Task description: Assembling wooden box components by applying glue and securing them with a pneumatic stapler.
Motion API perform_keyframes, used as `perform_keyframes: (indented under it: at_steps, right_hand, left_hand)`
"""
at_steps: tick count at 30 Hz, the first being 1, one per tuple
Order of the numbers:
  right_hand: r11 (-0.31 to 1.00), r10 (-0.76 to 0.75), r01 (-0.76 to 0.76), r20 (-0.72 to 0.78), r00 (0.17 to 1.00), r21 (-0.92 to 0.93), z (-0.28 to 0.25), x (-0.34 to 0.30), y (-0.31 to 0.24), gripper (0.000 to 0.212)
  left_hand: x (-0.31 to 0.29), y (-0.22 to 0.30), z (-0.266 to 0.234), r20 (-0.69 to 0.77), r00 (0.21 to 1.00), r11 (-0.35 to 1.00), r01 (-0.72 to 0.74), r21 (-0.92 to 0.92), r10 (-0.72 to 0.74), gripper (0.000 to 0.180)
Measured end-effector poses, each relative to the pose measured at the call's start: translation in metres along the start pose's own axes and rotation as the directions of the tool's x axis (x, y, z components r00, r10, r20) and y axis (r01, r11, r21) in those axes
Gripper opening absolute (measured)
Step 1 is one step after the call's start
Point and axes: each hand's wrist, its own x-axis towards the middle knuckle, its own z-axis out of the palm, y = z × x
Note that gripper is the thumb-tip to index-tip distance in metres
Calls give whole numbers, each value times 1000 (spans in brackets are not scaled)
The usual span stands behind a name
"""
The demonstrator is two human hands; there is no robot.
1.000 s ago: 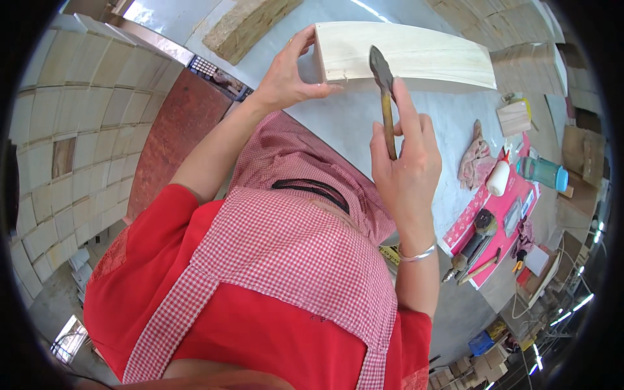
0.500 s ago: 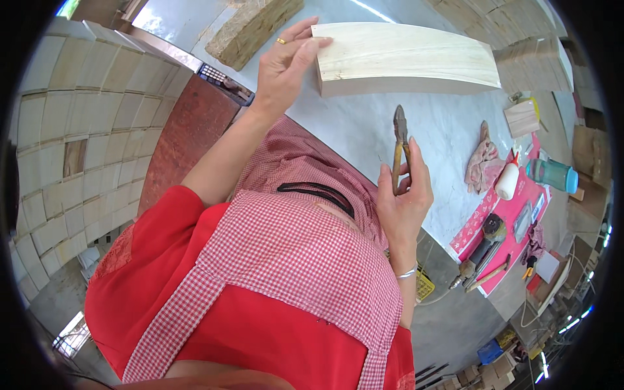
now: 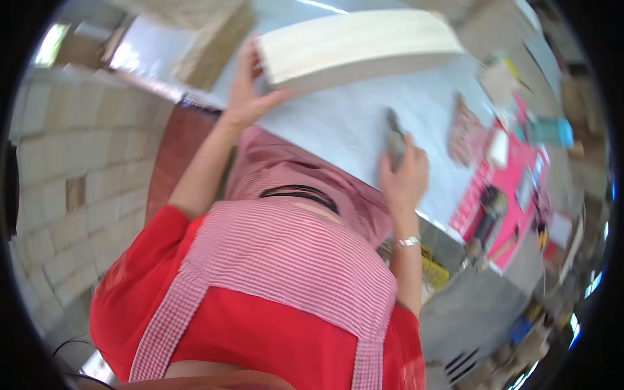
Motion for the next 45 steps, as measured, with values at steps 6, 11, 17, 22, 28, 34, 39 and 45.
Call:
perform_keyframes:
  at_steps: [6, 11, 17, 22, 28, 34, 39, 45]
  right_hand:
    - [995, -88, 95, -363, 928, 2, -16, 44, 97, 57]
    - [825, 395, -514, -411, 821, -234, -51, 81, 228, 77]
    - [766, 599, -628, -203, 775, -137, -42, 105, 251, 81]
    - [829, 555, -501, -480, 679, 249, -48, 82, 217, 73]
    - [484, 497, 29, -302, 814, 875, -69, 58, 20, 59]
    - [344, 267, -17, -80, 960, 939, -64, 45, -76, 51]
    - [470, 187, -45, -50, 981, 882, -60, 51, -98, 53]
    - [595, 95, -15, -52, 994, 804, -57, 54, -101, 54]
  left_hand:
    - [0, 16, -5, -14, 999, 993, 36, -116, -38, 112]
    - [1, 20, 3, -34, 998, 992, 58, -110, -62, 112]
    - [-1, 18, 8, -43, 998, 995, 31, -94, -35, 112]
    - [-2, 21, 7, -32, 999, 998, 15, -68, -17, 112]
    - [-4, 21, 4, -77, 996, 998, 28, -50, -32, 111]
    - [0, 11, 9, -77, 997, 1000, -2, -28, 0, 114]
    - [-2, 9, 11, -87, 996, 998, -34, -46, 30, 115]
    - [-3, 9, 10, -92, 995, 999, -36, -17, 34, 115]
